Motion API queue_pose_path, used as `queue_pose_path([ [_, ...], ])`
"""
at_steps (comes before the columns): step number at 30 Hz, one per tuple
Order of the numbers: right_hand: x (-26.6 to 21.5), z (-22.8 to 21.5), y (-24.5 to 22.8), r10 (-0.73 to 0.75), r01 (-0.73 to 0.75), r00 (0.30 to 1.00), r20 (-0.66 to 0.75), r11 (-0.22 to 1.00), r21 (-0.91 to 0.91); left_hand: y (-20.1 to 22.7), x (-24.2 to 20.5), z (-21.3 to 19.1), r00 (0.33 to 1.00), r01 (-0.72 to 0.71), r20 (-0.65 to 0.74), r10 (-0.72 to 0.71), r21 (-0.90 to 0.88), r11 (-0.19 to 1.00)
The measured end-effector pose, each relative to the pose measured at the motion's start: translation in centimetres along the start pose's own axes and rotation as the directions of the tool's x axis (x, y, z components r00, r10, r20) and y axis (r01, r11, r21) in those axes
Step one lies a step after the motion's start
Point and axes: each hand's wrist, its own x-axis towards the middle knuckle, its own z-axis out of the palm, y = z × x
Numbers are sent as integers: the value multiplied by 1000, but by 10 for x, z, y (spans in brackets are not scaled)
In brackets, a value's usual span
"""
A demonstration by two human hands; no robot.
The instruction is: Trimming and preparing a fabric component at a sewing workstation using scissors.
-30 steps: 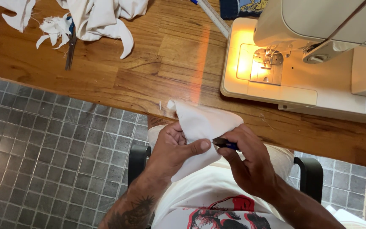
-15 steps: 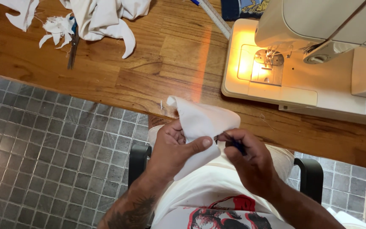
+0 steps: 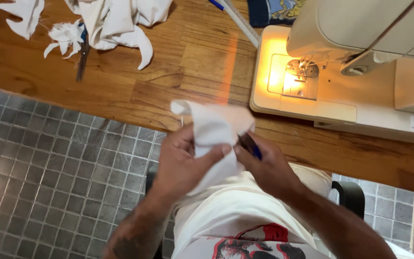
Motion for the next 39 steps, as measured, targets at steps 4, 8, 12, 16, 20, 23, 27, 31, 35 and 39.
queue_pose_path([
  [4,28,22,-87,-288,298,955,74,932,-205,17,23,-31,980,-175,-72,183,102,979],
  [8,96,33,-129,-300,327,945,132,833,-447,-1,78,-74,922,-318,-152,357,233,919],
  [12,123,52,-133,-197,243,969,146,686,-686,-51,136,-88,927,-267,-205,315,231,936],
  [16,82,75,-117,-142,245,968,205,387,-889,-17,142,-82,947,-120,-212,241,463,878],
  [20,47,70,-36,-366,376,874,319,94,-922,20,121,-81,953,117,-269,138,749,653],
  [23,45,51,-28,-380,458,818,432,-25,-889,40,104,-79,960,108,-221,173,860,499],
  [27,48,38,-38,-400,323,803,443,-332,-886,26,97,-99,954,65,-159,255,938,340],
  [31,46,39,-53,-415,514,759,501,-91,-853,27,90,-107,791,-427,243,562,876,223],
  [35,40,36,-5,-227,473,820,526,-248,-845,13,103,-127,768,-599,567,296,800,23],
  [39,48,27,-54,227,437,858,460,146,-887,11,96,-139,787,-586,591,176,806,-84],
])
